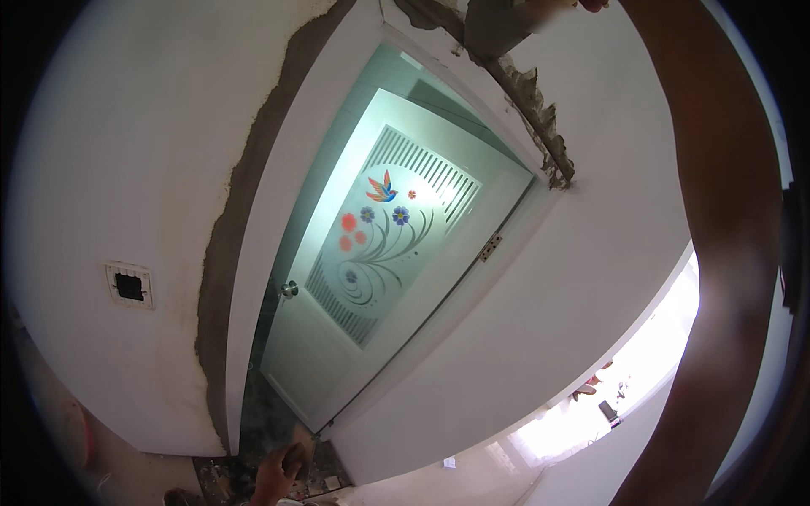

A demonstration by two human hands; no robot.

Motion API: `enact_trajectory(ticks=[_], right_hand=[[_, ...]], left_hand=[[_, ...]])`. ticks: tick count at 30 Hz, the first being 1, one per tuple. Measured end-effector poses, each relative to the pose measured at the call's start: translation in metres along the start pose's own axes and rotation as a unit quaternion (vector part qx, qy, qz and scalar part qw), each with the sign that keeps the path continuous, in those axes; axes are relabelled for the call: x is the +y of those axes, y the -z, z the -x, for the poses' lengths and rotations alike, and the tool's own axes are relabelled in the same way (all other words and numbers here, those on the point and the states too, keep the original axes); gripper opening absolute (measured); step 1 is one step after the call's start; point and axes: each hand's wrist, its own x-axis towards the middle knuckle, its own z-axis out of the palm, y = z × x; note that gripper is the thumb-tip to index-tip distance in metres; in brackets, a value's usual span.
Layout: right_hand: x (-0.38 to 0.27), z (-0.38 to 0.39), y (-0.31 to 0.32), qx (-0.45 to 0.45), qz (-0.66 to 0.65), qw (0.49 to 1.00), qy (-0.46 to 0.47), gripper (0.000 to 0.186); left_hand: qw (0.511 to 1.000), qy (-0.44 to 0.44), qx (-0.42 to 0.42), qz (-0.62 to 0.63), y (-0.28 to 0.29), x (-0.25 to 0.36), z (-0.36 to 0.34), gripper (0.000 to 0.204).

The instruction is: The person applies plaster to the wall around a door frame using a trowel and hawk. They repeatedly scoop plaster from a bucket, transfer it to the hawk, and smooth it onto the wall surface.

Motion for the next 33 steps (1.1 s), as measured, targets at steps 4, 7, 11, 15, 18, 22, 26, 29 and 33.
enact_trajectory(ticks=[4,7,11,15,18,22,26,29,33], right_hand=[[-0.001,0.0,0.009,0.004,-0.002,1.0,0.002,0.021],[0.001,-0.001,0.018,0.01,-0.006,1.0,0.004,0.021],[-0.001,0.0,0.029,0.017,-0.012,1.0,0.008,0.022],[-0.001,0.001,0.036,0.019,-0.012,1.0,0.01,0.022],[-0.002,0.004,0.047,0.028,-0.017,0.999,0.014,0.022],[-0.001,0.004,0.058,0.034,-0.026,0.999,0.02,0.023],[0.004,0.004,0.064,0.032,-0.038,0.999,0.021,0.023],[0.011,0.006,0.074,0.029,-0.066,0.997,0.029,0.024],[0.039,0.003,0.079,0.008,-0.167,0.985,0.048,0.025]], left_hand=[[1.0,0.014,0.001,-0.003,0.007,0.015,-0.005,0.048],[0.999,0.043,-0.023,0.014,0.014,0.025,-0.012,0.049],[1.0,0.013,0.01,0.0,0.008,0.011,-0.014,0.05],[0.999,0.039,-0.003,0.013,0.011,0.024,-0.016,0.05],[0.998,0.049,-0.012,0.03,0.016,0.031,-0.015,0.05],[0.998,0.055,-0.014,0.035,0.016,0.029,-0.015,0.049],[0.999,0.017,0.013,0.034,0.017,0.029,-0.018,0.049],[0.999,0.038,0.009,0.005,0.02,0.034,-0.016,0.05],[0.999,-0.008,0.031,0.034,-0.014,-0.042,-0.011,0.043]])
